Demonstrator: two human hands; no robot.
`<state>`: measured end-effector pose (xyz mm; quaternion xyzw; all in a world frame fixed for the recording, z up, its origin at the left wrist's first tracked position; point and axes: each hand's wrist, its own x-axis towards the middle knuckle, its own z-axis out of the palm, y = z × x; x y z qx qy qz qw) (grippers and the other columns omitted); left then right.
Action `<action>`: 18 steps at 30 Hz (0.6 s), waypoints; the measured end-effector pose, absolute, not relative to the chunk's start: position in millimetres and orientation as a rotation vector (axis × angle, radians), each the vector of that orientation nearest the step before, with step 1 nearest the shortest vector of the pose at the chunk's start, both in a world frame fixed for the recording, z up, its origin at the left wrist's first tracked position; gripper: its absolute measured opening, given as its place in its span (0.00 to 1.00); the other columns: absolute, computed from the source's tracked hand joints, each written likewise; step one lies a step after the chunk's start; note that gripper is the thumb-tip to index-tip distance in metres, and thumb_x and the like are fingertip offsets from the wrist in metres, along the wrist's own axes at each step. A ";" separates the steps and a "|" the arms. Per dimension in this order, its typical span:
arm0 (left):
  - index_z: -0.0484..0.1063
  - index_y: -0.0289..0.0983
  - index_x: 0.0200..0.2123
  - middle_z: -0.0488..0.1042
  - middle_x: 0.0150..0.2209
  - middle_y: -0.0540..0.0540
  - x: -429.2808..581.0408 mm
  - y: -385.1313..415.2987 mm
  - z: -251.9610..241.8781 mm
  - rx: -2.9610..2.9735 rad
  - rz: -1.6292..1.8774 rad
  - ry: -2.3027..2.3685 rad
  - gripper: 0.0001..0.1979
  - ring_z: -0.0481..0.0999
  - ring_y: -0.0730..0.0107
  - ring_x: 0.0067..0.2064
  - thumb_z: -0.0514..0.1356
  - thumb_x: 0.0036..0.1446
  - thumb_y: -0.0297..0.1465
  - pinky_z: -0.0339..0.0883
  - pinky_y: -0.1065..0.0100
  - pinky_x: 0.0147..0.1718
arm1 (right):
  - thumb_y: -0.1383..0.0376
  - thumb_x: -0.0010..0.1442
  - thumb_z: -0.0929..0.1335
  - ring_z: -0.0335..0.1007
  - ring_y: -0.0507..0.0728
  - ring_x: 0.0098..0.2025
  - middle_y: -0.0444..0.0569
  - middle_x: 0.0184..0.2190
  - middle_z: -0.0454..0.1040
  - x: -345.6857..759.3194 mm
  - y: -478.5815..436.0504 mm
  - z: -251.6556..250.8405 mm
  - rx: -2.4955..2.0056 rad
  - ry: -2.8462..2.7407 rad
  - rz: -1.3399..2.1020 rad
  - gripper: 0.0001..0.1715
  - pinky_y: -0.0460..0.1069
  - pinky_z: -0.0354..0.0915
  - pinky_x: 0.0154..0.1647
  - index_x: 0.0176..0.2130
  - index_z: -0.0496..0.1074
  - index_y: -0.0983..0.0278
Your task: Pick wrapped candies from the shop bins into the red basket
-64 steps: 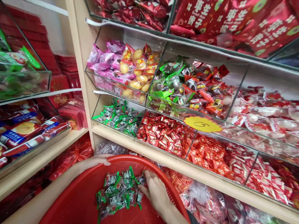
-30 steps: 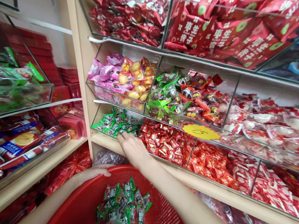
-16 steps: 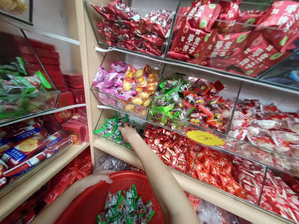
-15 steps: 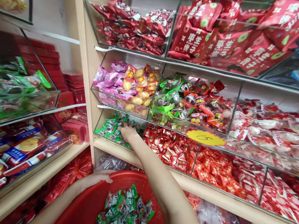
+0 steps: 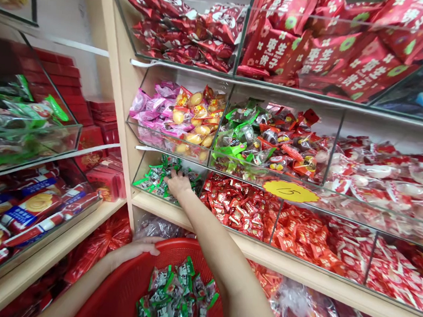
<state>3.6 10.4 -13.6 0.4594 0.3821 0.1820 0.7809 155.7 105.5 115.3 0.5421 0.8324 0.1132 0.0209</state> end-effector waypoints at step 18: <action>0.69 0.35 0.46 0.77 0.33 0.47 1.6 8.4 -13.7 1.018 0.411 0.794 0.25 0.75 0.65 0.32 0.60 0.39 0.27 0.66 0.69 0.32 | 0.60 0.63 0.57 0.56 0.61 0.52 0.53 0.51 0.57 173.6 86.6 131.6 1.737 2.642 0.292 0.17 0.54 0.61 0.46 0.50 0.64 0.57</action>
